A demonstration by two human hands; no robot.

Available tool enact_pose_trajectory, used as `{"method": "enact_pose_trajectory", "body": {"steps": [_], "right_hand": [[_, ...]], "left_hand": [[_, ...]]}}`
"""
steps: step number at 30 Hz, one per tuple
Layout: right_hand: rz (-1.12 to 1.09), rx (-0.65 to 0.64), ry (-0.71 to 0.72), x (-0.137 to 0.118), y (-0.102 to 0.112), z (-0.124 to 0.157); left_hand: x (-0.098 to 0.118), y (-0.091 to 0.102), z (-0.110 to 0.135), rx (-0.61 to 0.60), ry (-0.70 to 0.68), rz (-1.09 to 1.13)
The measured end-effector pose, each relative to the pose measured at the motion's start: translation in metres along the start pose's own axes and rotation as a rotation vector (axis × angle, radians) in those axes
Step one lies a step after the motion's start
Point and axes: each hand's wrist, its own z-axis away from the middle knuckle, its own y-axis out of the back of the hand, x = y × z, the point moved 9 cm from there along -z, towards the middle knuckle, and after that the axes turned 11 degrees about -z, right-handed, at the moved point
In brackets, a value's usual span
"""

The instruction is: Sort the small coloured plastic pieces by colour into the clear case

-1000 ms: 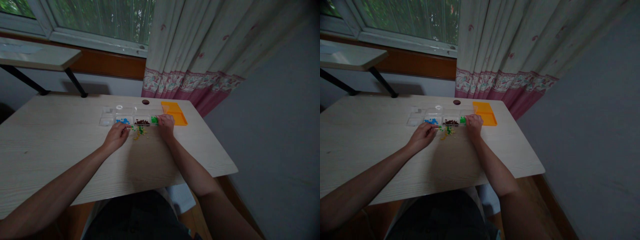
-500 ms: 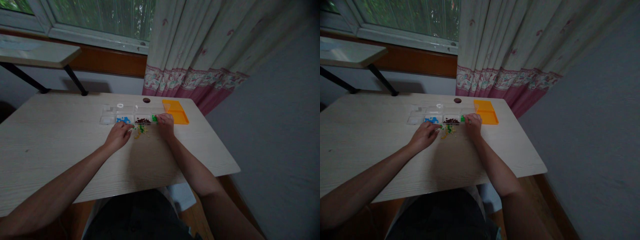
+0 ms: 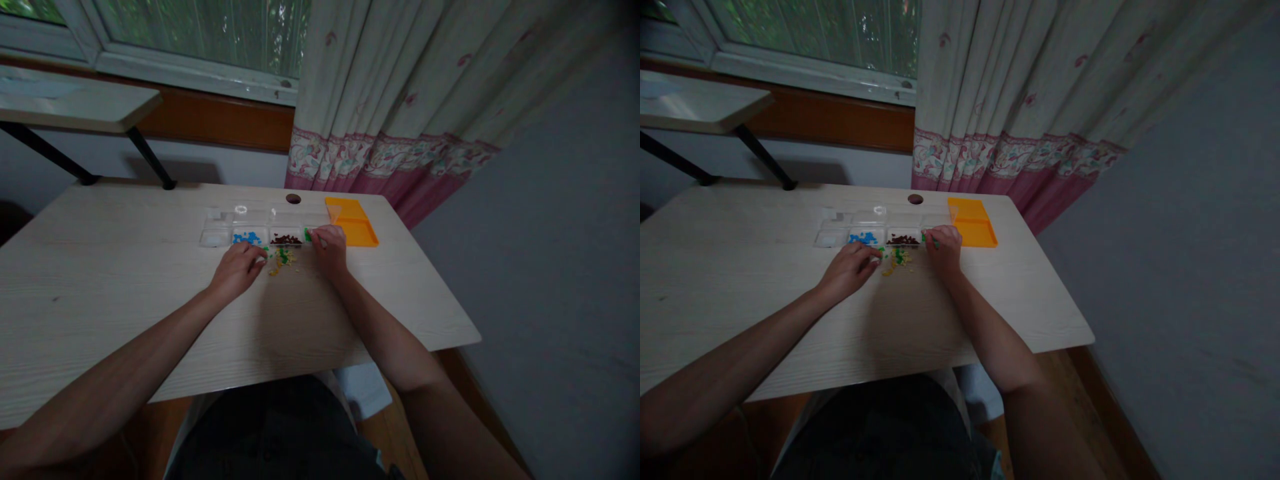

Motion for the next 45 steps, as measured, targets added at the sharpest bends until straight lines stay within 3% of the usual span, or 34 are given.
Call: {"method": "enact_pose_trajectory", "body": {"steps": [12,16,23,29,37,45], "right_hand": [[-0.008,0.009,0.058,-0.01,0.002,0.0],[0.008,-0.046,0.082,-0.019,-0.001,0.0],[-0.048,-0.192,0.313,-0.071,-0.018,0.018],[-0.098,-0.289,0.477,-0.105,-0.028,0.035],[-0.076,-0.347,0.456,-0.106,-0.035,0.038],[-0.116,-0.294,0.492,-0.112,-0.029,0.038]], "left_hand": [[0.003,-0.005,-0.001,-0.063,-0.006,-0.063],[0.001,-0.006,0.0,-0.063,0.001,-0.056],[-0.001,0.0,-0.002,0.021,0.072,0.303],[-0.005,-0.008,0.0,-0.004,0.22,0.578],[-0.002,0.0,0.002,0.032,0.242,0.599],[0.007,0.009,0.001,0.055,0.191,0.551]]}}
